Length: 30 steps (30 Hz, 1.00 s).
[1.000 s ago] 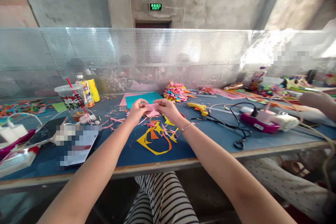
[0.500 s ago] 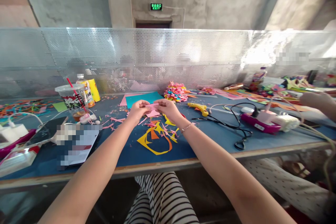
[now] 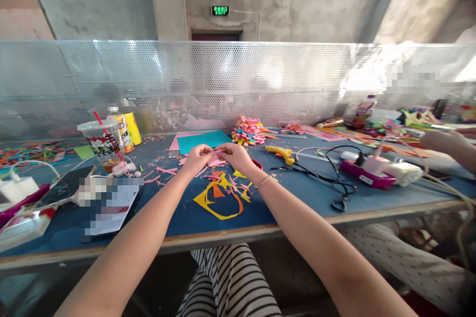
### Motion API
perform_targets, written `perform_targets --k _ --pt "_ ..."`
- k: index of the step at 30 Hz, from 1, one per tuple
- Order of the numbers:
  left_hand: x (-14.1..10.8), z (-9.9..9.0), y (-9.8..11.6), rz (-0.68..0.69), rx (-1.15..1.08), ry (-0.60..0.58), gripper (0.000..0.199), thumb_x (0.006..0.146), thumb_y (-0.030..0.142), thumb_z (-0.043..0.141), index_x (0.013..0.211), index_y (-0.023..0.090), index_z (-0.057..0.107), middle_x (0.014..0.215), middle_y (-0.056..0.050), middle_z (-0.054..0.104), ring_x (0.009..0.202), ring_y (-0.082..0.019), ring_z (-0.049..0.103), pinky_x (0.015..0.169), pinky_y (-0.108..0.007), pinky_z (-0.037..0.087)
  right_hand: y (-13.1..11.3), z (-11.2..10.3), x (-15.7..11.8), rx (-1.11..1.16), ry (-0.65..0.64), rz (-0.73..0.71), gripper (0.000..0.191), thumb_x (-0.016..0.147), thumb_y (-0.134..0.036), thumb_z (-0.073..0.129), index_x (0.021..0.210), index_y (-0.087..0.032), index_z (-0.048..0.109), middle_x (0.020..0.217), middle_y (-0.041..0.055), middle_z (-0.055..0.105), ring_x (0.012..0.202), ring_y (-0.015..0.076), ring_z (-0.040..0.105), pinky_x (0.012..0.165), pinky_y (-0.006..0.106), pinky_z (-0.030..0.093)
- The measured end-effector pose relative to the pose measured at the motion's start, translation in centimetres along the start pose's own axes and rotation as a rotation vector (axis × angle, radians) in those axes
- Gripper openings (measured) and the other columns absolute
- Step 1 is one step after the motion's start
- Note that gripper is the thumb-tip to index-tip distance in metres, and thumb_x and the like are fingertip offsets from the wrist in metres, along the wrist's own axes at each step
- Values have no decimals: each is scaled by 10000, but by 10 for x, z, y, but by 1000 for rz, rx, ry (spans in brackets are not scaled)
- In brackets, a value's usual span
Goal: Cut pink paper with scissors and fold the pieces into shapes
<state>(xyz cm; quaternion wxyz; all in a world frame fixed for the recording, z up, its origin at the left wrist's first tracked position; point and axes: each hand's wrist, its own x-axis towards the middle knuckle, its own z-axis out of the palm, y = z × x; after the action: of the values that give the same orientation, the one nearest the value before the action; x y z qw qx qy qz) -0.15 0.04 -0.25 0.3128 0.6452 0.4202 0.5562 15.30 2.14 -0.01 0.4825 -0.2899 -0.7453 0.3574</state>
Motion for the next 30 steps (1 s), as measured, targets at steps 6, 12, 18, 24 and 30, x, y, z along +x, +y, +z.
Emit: perform_targets --k 6,12,18,24,30 --pt "1 -2 -1 75 122 6 117 629 271 586 656 158 594 655 -30 608 625 -136 549 600 -243 417 5 -1 2 -89 7 -11 223 666 -284 578 845 -160 626 729 36 635 651 127 587 597 242 466" --pt "3 -1 -4 113 149 -13 149 636 304 595 660 157 610 656 -35 622 603 -131 549 574 -234 417 0 -1 1 -98 47 -4 191 677 -311 561 744 -144 623 656 23 611 581 112 560 551 223 456" --pt "6 -7 0 59 118 -48 184 555 327 676 626 161 640 571 -27 614 508 -122 517 501 -226 402 4 -3 4 12 24 51 207 628 -343 612 661 -139 608 617 7 579 530 86 526 526 211 467" --pt "7 -9 4 90 127 -47 161 520 306 701 591 172 646 590 -33 632 546 -131 538 547 -233 411 9 -5 7 100 0 100 225 587 -356 654 636 -143 601 623 0 571 540 81 530 554 224 483" --pt "5 -8 0 37 137 -101 177 521 276 695 645 162 641 590 -35 630 559 -141 559 531 -234 414 3 -1 4 82 63 53 209 623 -303 624 763 -148 627 661 15 607 574 94 546 578 232 474"
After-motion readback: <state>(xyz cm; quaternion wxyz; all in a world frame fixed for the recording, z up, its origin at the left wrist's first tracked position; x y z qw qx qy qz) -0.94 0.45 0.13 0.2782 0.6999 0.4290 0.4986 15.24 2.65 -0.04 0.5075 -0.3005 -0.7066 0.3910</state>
